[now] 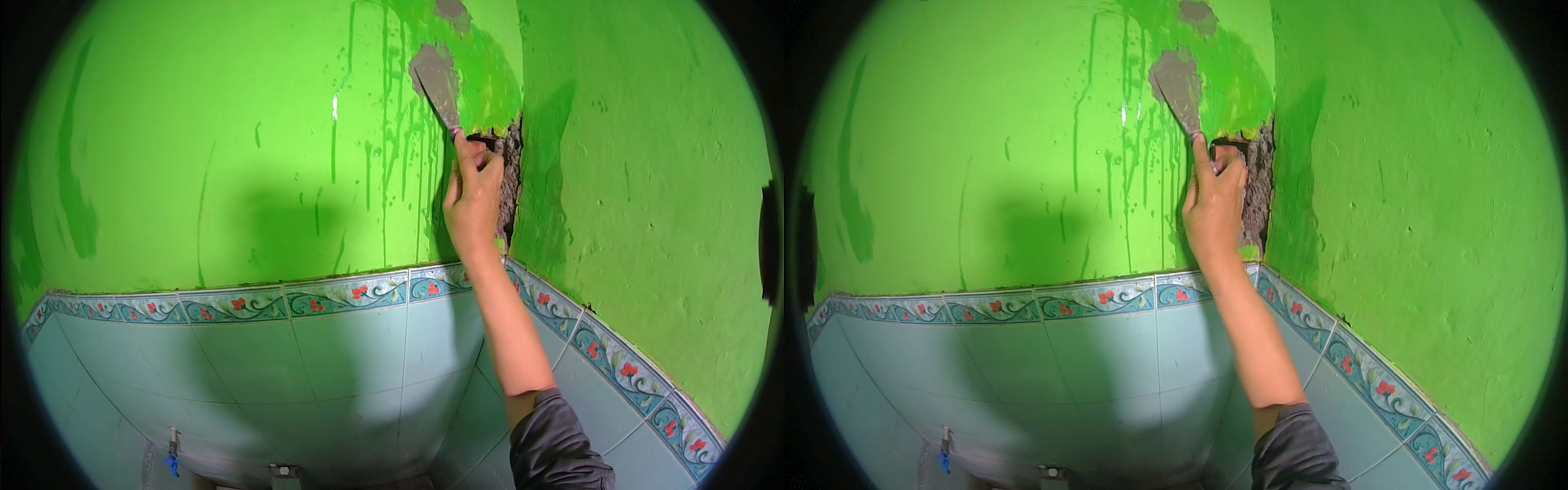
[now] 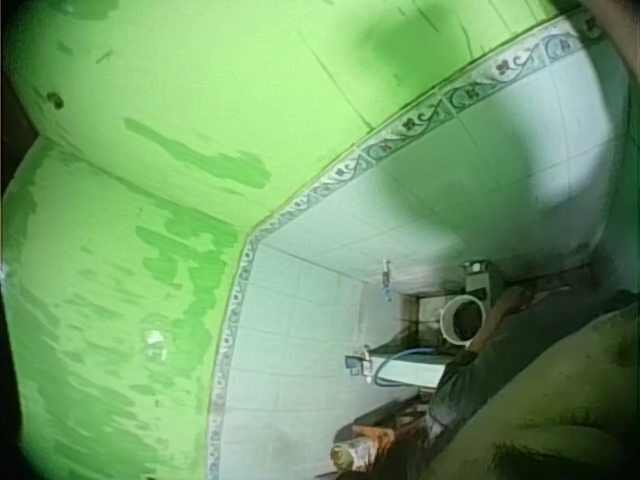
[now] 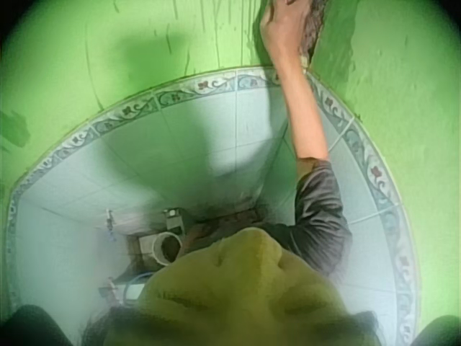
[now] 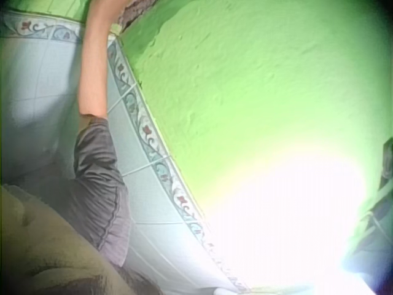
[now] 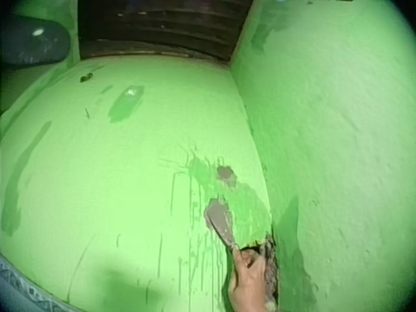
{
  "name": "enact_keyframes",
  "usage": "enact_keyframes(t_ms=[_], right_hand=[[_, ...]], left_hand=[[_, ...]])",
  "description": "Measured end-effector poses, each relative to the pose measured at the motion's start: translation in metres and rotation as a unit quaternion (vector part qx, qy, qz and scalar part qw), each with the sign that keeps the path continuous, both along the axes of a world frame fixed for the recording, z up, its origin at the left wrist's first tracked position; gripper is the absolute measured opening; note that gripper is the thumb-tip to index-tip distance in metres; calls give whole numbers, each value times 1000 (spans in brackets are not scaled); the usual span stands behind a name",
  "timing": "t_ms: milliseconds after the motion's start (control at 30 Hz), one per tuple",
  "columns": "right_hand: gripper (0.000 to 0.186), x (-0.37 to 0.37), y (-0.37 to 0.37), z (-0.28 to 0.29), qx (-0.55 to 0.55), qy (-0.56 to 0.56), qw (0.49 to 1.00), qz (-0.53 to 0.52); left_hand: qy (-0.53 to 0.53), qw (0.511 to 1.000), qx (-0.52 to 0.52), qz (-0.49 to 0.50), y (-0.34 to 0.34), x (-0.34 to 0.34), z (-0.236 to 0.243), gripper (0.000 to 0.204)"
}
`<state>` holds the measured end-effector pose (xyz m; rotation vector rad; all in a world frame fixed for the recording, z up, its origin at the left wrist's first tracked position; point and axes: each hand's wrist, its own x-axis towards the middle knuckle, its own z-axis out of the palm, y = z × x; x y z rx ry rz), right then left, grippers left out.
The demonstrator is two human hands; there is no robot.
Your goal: The person applies cement into a hole in a wall using a putty knife and smooths it out by hand.
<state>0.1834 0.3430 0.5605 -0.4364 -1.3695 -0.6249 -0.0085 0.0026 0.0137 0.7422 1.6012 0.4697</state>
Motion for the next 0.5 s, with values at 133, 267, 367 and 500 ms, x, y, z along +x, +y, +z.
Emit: enact_keyframes(t_ms=[133,267,367,500], right_hand=[[55,-1,-17,-55,-69,-14,997,26],[52,9,-51,-125,-128,-19,988,89],[48,4,-80,-178,-176,-25,967,181],[40,0,-114,-220,-258,-62,913,310]], left_hand=[[14,1000,0,-8,3,-2,-1,50],[30,999,7,-15,9,-3,-3,47],[46,999,10,-11,8,-6,-7,45],[85,995,41,-21,9,-7,-25,43]])
